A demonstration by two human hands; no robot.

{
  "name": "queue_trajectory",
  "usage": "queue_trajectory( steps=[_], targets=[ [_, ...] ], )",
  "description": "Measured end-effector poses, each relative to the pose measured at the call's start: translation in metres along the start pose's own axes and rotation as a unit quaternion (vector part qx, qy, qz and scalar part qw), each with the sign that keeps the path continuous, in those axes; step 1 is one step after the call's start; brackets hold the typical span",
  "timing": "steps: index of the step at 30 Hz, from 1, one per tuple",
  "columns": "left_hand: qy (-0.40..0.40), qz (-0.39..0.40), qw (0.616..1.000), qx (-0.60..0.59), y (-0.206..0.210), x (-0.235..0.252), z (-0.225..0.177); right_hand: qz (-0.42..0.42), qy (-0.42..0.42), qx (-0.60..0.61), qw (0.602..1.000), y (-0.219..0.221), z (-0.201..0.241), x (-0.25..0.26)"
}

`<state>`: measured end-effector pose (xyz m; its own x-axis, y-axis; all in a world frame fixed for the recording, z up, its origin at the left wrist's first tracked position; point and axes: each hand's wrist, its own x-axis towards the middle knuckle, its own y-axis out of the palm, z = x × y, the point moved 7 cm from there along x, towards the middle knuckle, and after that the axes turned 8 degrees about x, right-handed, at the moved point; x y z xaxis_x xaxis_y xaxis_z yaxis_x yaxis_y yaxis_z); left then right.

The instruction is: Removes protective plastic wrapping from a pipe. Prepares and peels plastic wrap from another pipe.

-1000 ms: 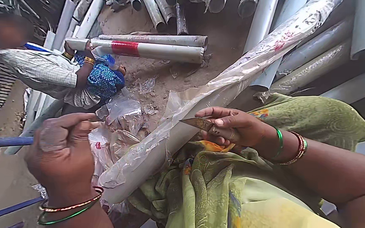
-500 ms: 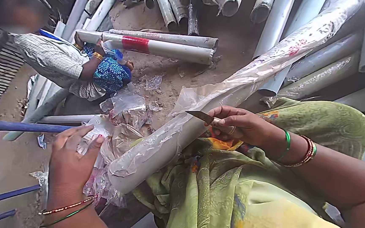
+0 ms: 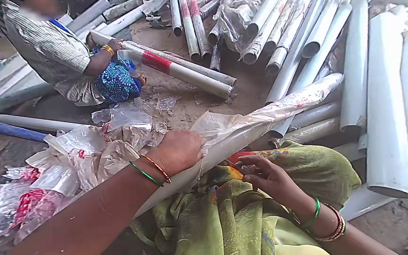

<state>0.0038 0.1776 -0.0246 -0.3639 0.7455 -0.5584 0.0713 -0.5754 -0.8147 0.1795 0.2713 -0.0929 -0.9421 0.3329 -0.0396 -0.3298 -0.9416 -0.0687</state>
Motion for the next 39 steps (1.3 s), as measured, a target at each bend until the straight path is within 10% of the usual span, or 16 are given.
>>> queue_trajectory(
  steps=[19, 39],
  targets=[
    [0.130, -0.144, 0.981, 0.011, -0.004, -0.007, 0.003, -0.007, -0.241, -0.309, 0.920, 0.051, 0.037, 0.014],
    [0.143, -0.194, 0.970, 0.018, -0.002, -0.003, 0.005, -0.017, -0.269, -0.374, 0.888, 0.034, 0.031, 0.031]
  ],
)
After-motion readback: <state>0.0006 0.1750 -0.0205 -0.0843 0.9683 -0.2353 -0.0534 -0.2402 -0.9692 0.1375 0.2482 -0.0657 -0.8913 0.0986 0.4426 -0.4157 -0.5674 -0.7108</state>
